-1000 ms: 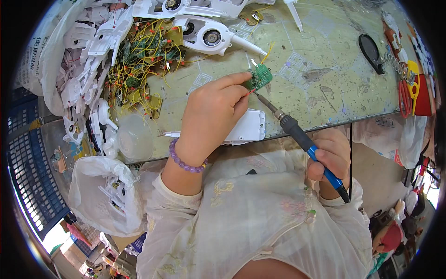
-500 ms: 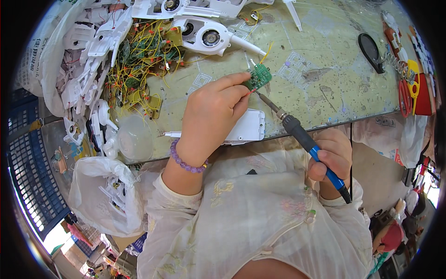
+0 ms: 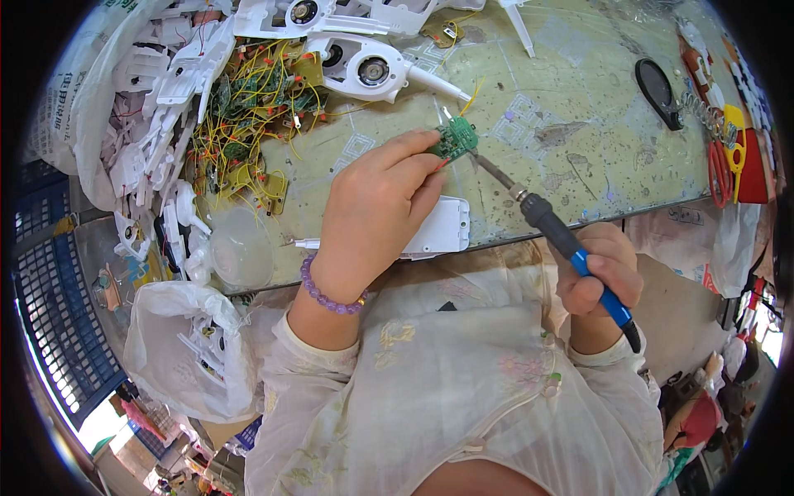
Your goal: Soldering wires onto small circuit boards and assembling them into plastic housings.
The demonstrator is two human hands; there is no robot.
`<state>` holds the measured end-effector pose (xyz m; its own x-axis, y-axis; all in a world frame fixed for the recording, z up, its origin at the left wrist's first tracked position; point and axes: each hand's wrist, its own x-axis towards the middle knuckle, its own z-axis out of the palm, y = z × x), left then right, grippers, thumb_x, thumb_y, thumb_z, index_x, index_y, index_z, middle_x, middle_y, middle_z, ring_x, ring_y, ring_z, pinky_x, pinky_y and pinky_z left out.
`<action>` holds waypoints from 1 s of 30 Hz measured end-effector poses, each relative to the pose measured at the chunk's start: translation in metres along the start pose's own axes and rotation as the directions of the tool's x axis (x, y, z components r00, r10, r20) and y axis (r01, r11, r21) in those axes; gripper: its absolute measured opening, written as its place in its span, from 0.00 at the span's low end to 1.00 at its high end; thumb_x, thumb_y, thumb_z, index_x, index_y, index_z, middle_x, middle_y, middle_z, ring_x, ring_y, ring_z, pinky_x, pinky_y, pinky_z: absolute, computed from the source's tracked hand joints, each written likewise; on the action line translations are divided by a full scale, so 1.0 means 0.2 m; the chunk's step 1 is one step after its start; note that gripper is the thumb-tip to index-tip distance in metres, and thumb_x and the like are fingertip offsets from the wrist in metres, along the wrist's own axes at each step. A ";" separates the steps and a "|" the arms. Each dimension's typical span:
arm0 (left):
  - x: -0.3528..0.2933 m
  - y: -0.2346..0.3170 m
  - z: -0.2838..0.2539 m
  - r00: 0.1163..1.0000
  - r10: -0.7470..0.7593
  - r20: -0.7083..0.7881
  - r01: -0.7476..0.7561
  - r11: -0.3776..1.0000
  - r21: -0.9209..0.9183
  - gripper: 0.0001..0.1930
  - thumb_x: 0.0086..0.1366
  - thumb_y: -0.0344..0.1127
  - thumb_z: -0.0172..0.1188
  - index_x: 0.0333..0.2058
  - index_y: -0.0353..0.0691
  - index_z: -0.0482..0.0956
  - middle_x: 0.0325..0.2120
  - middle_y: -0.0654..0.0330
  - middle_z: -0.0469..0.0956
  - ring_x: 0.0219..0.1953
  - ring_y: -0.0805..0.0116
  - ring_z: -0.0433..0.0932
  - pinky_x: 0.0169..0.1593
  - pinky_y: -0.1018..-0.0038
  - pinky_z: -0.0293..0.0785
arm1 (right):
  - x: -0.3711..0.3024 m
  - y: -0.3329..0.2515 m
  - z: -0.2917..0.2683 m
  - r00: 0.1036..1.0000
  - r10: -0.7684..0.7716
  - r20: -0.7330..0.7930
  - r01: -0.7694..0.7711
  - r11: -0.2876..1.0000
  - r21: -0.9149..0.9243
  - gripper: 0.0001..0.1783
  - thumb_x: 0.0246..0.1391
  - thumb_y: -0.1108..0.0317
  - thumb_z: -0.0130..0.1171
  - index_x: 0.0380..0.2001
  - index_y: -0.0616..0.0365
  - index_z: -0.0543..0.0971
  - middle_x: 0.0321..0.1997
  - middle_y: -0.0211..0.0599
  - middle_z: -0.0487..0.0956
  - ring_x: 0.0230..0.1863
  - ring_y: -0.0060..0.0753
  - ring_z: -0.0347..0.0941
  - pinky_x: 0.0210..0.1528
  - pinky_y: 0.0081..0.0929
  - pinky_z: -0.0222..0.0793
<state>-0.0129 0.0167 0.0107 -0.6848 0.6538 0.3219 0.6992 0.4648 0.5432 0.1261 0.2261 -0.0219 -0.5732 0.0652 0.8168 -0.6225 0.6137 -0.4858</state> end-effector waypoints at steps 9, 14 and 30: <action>-0.04 0.03 -0.01 0.997 -0.071 -0.042 0.071 0.997 -0.020 0.06 0.49 0.28 0.66 0.29 0.41 0.83 0.28 0.62 0.78 0.30 0.61 0.76 0.34 0.68 0.72 | -0.03 0.01 -0.05 0.994 0.103 -0.033 -0.100 0.993 0.070 0.17 0.60 0.58 0.56 0.42 0.60 0.69 0.23 0.40 0.74 0.20 0.39 0.71 0.22 0.32 0.68; -0.02 0.02 -0.01 0.996 -0.052 -0.067 0.054 0.998 0.020 0.06 0.49 0.29 0.67 0.28 0.42 0.83 0.25 0.63 0.77 0.28 0.62 0.75 0.33 0.68 0.69 | -0.02 0.00 -0.06 0.992 0.128 -0.015 -0.126 0.989 0.080 0.17 0.60 0.58 0.56 0.43 0.59 0.69 0.23 0.40 0.75 0.21 0.38 0.71 0.22 0.32 0.67; 0.02 0.00 0.03 0.963 -0.268 0.039 0.271 0.953 -0.135 0.05 0.51 0.25 0.63 0.29 0.34 0.82 0.40 0.56 0.81 0.32 0.66 0.79 0.34 0.76 0.75 | -0.01 0.00 -0.01 0.992 0.126 0.021 -0.127 0.988 0.092 0.16 0.64 0.57 0.48 0.39 0.61 0.66 0.22 0.41 0.71 0.18 0.31 0.66 0.19 0.27 0.63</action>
<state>-0.0148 0.0223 0.0079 -0.8383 0.5286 0.1339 0.4534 0.5393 0.7096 0.1281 0.2264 -0.0226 -0.6581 0.1253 0.7424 -0.5910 0.5249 -0.6125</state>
